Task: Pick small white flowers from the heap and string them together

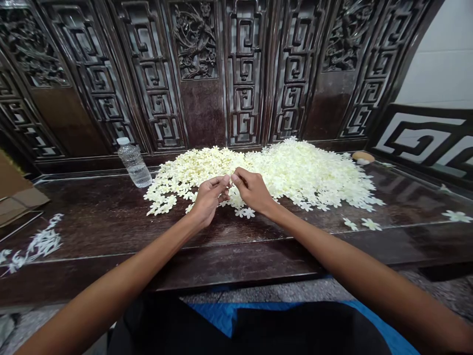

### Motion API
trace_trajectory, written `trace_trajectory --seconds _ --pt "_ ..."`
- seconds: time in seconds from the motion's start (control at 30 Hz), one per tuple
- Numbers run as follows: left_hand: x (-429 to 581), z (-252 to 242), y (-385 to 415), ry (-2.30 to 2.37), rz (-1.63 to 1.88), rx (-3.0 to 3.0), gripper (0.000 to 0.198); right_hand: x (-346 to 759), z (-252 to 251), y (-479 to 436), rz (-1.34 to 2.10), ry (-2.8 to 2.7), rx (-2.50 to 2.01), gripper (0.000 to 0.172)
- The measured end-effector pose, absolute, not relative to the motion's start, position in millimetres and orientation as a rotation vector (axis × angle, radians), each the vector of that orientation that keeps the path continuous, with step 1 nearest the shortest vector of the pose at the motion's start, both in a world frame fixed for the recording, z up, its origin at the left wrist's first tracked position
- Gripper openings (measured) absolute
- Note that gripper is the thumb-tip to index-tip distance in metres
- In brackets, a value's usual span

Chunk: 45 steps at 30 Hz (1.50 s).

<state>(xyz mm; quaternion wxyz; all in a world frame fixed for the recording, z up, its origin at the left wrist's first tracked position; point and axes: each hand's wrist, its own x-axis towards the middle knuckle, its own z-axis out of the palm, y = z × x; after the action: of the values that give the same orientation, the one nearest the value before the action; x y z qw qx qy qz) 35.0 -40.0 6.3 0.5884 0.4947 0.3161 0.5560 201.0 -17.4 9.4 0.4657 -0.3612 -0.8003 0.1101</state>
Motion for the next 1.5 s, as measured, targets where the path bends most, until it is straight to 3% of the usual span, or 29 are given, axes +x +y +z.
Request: trace_trajectory --seconds 0.23,0.7,0.97,1.5 --pt "35 5 -38 0.707 1.292 1.111 0.046 200 10 -20 0.401 -1.875 -0.818 0.046" --pt "37 7 -40 0.811 1.399 1.317 0.050 195 11 -27 0.259 -1.976 -0.890 0.032" --pt "39 5 -39 0.792 1.419 1.392 0.039 190 11 -29 0.225 -1.954 -0.869 0.033" --pt "44 5 -41 0.781 1.522 1.404 0.053 188 12 -31 0.259 -1.918 -0.850 0.038"
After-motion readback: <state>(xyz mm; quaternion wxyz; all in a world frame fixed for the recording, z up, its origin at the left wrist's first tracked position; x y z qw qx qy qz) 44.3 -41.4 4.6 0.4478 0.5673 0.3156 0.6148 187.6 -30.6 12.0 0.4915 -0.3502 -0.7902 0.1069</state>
